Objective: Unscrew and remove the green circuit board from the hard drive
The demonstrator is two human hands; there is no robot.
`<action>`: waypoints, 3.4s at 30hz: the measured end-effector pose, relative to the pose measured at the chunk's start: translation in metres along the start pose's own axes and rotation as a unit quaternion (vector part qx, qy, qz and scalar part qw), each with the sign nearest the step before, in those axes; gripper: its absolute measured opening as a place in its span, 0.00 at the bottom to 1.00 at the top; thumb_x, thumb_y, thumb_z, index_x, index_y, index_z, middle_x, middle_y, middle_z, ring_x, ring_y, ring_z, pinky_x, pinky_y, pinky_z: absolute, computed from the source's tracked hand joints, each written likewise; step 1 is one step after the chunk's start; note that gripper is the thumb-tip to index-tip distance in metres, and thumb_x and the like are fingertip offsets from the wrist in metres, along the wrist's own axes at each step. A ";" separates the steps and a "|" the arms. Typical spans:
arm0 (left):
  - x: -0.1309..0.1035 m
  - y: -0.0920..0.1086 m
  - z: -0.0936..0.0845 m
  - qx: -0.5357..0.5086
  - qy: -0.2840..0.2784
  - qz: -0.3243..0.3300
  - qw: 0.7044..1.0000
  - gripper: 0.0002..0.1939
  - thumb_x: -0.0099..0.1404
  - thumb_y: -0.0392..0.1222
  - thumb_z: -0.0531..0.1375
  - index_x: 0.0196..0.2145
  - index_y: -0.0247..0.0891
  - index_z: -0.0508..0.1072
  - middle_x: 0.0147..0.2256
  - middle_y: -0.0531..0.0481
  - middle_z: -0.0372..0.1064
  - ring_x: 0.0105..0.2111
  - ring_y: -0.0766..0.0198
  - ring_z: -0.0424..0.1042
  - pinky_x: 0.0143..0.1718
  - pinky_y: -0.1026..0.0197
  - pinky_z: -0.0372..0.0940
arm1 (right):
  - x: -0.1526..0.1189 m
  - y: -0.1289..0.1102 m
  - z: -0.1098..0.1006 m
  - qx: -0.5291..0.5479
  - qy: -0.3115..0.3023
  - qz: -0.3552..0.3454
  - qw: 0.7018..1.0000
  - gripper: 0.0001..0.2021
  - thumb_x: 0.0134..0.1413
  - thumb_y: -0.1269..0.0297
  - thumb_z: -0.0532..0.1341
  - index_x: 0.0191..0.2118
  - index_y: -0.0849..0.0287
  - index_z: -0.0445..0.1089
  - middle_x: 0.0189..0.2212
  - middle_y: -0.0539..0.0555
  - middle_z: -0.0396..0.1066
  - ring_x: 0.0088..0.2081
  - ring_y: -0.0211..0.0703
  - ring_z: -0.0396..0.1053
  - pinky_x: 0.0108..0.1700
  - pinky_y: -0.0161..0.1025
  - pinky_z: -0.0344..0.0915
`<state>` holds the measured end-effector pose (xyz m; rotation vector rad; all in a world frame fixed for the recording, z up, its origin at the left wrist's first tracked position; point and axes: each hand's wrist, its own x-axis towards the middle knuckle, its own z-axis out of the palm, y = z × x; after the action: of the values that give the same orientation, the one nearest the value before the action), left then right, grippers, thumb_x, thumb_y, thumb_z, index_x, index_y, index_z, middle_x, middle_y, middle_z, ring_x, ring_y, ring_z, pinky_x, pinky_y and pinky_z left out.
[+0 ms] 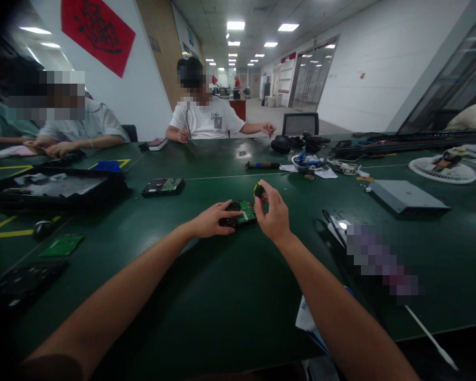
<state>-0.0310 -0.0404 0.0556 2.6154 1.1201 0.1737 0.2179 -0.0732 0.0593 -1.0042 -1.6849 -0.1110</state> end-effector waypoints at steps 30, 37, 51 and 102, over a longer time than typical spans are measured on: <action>0.001 -0.002 0.002 -0.005 0.004 0.003 1.000 0.37 0.65 0.58 0.64 0.69 0.58 0.60 0.75 0.48 0.37 0.72 0.38 0.44 0.68 0.41 0.49 | 0.000 0.001 0.000 -0.007 0.002 0.001 1.000 0.27 0.63 0.63 0.61 0.66 0.50 0.58 0.51 0.59 0.71 0.39 0.47 0.74 0.45 0.52 0.78; 0.001 -0.002 0.003 -0.009 0.007 0.003 1.000 0.36 0.65 0.58 0.64 0.68 0.58 0.61 0.75 0.47 0.36 0.71 0.36 0.45 0.67 0.40 0.50 | 0.001 0.001 0.000 -0.013 0.020 -0.014 1.000 0.28 0.62 0.63 0.63 0.65 0.52 0.59 0.51 0.60 0.70 0.40 0.47 0.74 0.42 0.50 0.78; 0.001 -0.004 0.004 -0.003 0.008 0.004 1.000 0.37 0.65 0.59 0.64 0.68 0.59 0.61 0.75 0.49 0.36 0.71 0.37 0.45 0.68 0.41 0.49 | -0.001 0.003 0.001 0.001 0.009 0.000 1.000 0.25 0.64 0.62 0.62 0.65 0.50 0.59 0.52 0.59 0.71 0.41 0.46 0.76 0.44 0.49 0.79; 0.001 -0.001 0.001 -0.002 0.003 0.006 1.000 0.37 0.65 0.57 0.64 0.69 0.58 0.61 0.75 0.49 0.36 0.71 0.37 0.45 0.68 0.41 0.48 | -0.001 0.003 0.001 -0.005 0.019 -0.001 1.000 0.26 0.64 0.62 0.62 0.65 0.51 0.59 0.53 0.60 0.70 0.43 0.49 0.75 0.44 0.52 0.79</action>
<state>-0.0312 -0.0395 0.0547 2.6198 1.1045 0.1860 0.2196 -0.0711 0.0573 -1.0025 -1.6516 -0.1403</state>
